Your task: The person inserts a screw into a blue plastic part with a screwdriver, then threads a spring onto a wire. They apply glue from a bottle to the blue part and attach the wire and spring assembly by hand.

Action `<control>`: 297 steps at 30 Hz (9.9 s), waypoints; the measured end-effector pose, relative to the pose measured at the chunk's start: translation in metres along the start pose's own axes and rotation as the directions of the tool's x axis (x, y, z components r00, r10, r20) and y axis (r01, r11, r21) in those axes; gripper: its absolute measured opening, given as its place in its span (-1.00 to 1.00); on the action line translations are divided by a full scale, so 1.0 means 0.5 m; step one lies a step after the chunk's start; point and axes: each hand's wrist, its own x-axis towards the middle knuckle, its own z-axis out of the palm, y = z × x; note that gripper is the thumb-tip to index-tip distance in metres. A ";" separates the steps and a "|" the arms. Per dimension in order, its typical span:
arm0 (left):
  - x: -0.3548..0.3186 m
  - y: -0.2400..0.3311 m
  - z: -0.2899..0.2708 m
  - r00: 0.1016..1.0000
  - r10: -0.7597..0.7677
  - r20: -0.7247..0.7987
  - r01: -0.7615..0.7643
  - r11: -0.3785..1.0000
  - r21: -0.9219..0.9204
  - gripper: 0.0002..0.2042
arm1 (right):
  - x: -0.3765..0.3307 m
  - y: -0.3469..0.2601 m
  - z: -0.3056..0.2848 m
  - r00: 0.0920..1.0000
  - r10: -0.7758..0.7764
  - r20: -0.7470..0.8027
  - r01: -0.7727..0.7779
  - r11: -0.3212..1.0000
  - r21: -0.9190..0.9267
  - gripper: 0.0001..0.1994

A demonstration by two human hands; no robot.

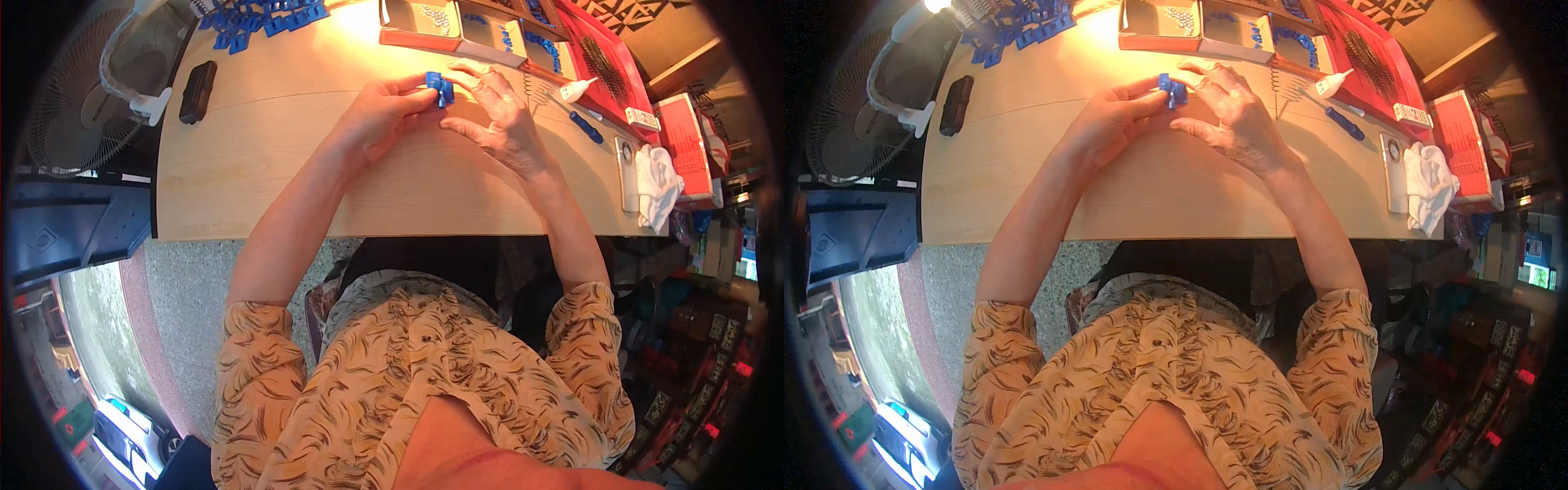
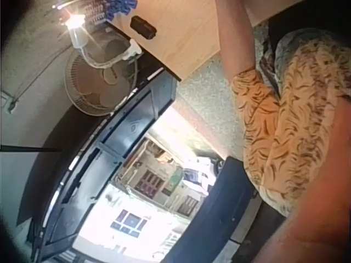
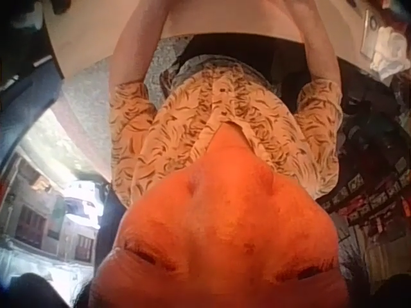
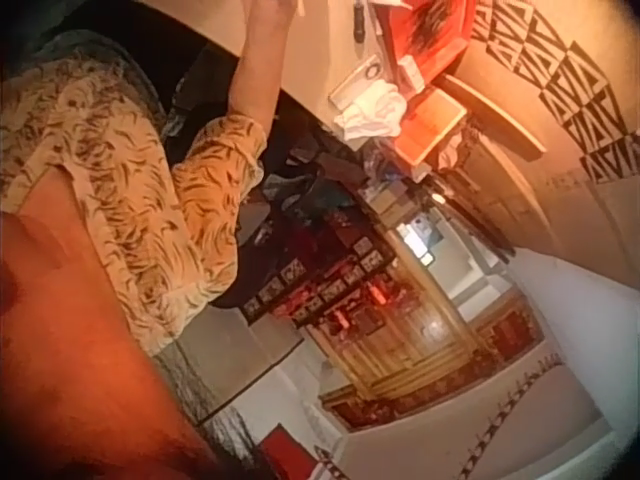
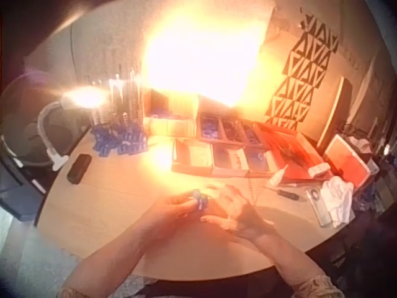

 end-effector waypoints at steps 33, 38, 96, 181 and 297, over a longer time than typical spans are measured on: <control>0.007 -0.034 0.021 0.983 0.167 -0.071 -0.103 0.837 0.537 -0.69 | 0.026 0.058 0.046 0.994 0.101 0.041 -0.109 0.945 0.308 -0.85; 0.005 -0.034 0.026 0.988 0.128 -0.082 -0.063 0.839 0.541 -0.71 | 0.026 0.064 0.050 0.993 0.107 0.039 -0.114 0.939 0.324 -0.84; 0.095 -0.015 -0.004 0.883 0.417 0.214 -0.339 0.254 0.906 -0.62 | -0.009 0.092 0.070 0.959 0.176 -0.224 -0.127 0.968 0.216 -0.82; -0.016 -0.027 0.144 0.948 0.302 -0.097 -0.275 0.936 0.220 -0.79 | -0.018 -0.014 -0.091 0.742 0.646 -0.182 -0.129 0.404 0.905 -0.90; 0.003 -0.015 0.106 0.982 -0.172 0.080 0.150 0.962 0.230 -0.80 | -0.012 0.043 -0.094 0.768 0.575 0.284 -0.550 0.363 0.753 -0.76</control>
